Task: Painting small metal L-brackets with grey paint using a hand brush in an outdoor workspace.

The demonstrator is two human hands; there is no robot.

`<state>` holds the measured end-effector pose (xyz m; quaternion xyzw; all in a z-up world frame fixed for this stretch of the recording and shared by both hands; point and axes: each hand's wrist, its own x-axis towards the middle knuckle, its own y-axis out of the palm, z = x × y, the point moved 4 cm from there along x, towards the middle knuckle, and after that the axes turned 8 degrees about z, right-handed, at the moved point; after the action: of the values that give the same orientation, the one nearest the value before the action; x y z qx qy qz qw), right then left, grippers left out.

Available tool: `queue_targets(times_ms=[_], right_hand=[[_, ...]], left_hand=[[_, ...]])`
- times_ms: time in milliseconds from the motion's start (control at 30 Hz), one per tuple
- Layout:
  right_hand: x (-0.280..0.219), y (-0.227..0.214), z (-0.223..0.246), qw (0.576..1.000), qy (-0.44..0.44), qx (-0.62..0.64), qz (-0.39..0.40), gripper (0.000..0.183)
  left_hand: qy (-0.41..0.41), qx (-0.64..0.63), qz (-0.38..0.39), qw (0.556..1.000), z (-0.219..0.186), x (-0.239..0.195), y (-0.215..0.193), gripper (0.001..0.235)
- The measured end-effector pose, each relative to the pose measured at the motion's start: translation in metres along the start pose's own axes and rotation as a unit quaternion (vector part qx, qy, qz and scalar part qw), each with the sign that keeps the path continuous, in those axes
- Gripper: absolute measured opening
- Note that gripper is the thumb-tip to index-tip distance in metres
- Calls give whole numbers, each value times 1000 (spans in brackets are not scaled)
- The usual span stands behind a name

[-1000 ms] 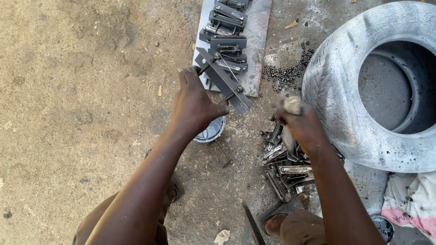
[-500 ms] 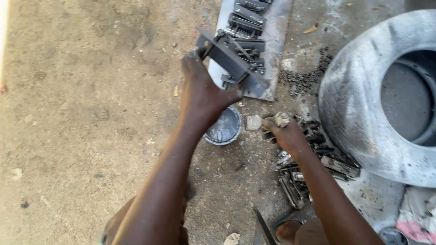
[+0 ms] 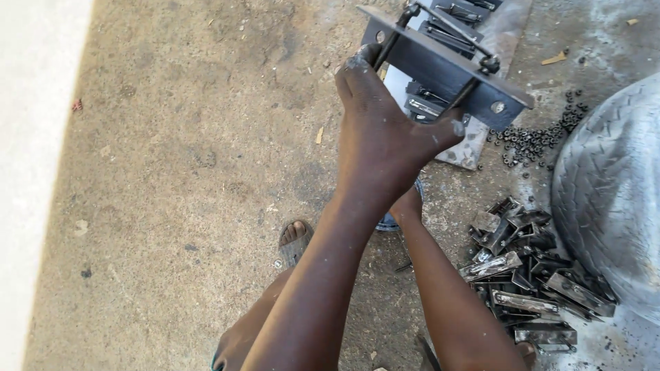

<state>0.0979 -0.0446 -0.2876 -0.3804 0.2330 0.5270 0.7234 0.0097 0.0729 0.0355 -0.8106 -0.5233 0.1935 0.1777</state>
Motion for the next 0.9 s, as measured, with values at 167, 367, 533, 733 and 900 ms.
queue_targets(times_ms=[167,367,533,733,900], right_hand=[[-6,5,4,1000,23,3,-17,21],[-25,-25,9,996,54,9,-70,25],[-60,-61,17,996,44,-26,-79,34],[-96,-62,17,989,81,95,-79,36],[-153,-119,32,887,-7,452,-89,36]], left_hand=[[-6,-20,-10,1000,-3,-3,-1,87],[36,34,2,999,4,-1,6,87],[53,112,57,991,11,2,20,118],[62,147,134,978,13,-3,32,99],[72,149,123,978,26,2,32,122]])
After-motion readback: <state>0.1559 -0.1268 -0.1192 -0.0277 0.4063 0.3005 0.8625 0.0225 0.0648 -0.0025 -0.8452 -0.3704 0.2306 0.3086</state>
